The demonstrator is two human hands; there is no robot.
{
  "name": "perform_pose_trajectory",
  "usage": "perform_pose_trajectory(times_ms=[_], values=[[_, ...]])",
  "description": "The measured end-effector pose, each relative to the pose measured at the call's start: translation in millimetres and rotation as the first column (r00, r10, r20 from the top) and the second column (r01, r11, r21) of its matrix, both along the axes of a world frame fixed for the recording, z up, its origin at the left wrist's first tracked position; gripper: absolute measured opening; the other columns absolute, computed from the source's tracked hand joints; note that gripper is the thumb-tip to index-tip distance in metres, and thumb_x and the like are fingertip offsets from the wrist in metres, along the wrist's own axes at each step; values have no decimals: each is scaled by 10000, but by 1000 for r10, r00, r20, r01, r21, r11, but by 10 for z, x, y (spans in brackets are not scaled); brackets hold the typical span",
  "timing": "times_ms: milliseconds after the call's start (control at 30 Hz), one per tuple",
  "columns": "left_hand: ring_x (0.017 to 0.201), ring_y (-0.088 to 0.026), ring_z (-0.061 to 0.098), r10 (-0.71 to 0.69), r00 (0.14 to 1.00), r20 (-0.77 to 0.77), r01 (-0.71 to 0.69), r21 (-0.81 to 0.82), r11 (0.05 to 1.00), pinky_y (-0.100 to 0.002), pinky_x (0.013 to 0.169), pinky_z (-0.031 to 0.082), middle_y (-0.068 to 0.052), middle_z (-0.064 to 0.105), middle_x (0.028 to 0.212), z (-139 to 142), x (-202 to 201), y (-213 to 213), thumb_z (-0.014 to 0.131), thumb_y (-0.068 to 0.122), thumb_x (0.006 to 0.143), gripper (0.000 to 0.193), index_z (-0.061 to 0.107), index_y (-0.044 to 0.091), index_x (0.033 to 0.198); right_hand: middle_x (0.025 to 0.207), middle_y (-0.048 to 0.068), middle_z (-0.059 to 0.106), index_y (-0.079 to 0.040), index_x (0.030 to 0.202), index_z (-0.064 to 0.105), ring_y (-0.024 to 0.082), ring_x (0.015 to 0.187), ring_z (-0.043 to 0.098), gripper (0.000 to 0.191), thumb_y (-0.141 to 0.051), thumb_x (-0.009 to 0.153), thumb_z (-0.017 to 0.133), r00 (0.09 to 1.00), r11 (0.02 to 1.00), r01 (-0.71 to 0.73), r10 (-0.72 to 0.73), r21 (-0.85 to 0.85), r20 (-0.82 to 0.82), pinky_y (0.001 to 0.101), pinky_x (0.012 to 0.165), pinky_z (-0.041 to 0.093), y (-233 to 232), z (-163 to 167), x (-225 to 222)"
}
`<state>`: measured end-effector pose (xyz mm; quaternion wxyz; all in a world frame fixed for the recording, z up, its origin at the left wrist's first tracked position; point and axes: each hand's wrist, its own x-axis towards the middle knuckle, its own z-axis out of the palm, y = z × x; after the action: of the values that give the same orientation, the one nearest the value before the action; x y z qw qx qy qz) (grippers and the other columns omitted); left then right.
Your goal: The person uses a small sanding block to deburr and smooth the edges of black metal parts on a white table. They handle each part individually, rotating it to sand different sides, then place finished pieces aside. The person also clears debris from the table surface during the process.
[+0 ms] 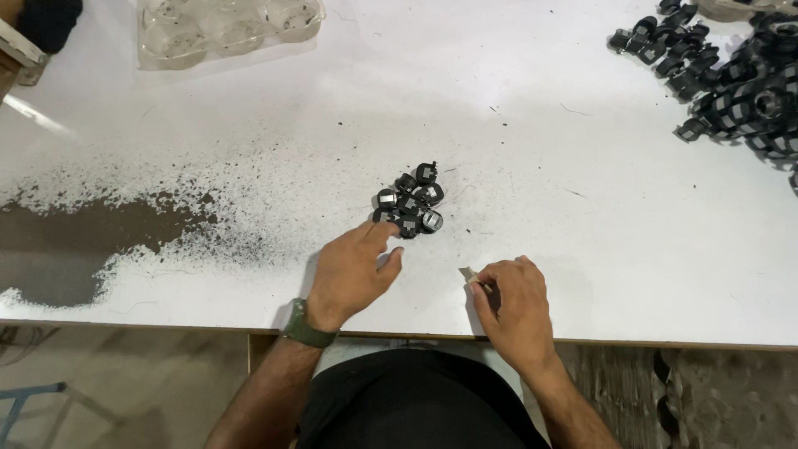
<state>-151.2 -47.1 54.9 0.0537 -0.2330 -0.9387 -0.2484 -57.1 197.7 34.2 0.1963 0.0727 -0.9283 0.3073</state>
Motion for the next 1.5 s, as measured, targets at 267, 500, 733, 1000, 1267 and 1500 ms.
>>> perform_pose_trajectory(times_ms=[267,500,733,1000,1267,1500], values=[[713,-233,645,-300,936,-185,221,-357,908,-360,513,535,-133,593,983,152,-201,193,680,51,823,481,638,104,1299,840,66,632,-65,1007,619,240,848,615,132,-66,891,683,1000,1000,-11,11,-21,-3,567,1142,383,17,58,-2],[788,-236,653,-143,989,24,144,-227,963,-383,592,547,-88,596,947,36,23,172,710,239,927,316,623,81,1187,958,70,652,-83,983,639,244,949,620,131,5,888,621,999,999,-33,33,17,24,567,1146,372,51,-12,9],[817,-243,625,-98,993,-68,89,-128,988,-382,641,559,-139,591,1015,231,294,118,739,234,820,631,522,58,1386,1031,99,650,-64,1023,674,277,1083,610,148,-18,893,621,999,998,-45,44,54,15,574,1144,365,63,-45,9],[737,-209,593,-414,902,122,420,-474,774,-340,562,542,-118,564,1000,387,33,173,566,14,918,702,424,273,1555,1042,89,648,-67,1012,706,284,1122,594,162,-28,889,608,998,997,-24,20,72,55,550,1157,359,44,-25,16],[632,-204,647,-238,875,421,309,-108,945,-345,547,510,-65,691,808,300,-35,223,657,237,944,259,605,99,1158,1024,66,620,-139,1035,747,262,1198,559,202,-95,851,677,995,990,-42,28,135,101,574,1211,275,-12,68,45],[670,-194,713,-57,890,452,6,113,994,-349,576,544,-47,727,793,137,439,294,769,381,866,377,657,128,1122,1103,105,592,-72,1157,712,307,1265,502,558,-315,676,857,991,981,-122,111,153,78,659,1174,150,-309,106,53]])
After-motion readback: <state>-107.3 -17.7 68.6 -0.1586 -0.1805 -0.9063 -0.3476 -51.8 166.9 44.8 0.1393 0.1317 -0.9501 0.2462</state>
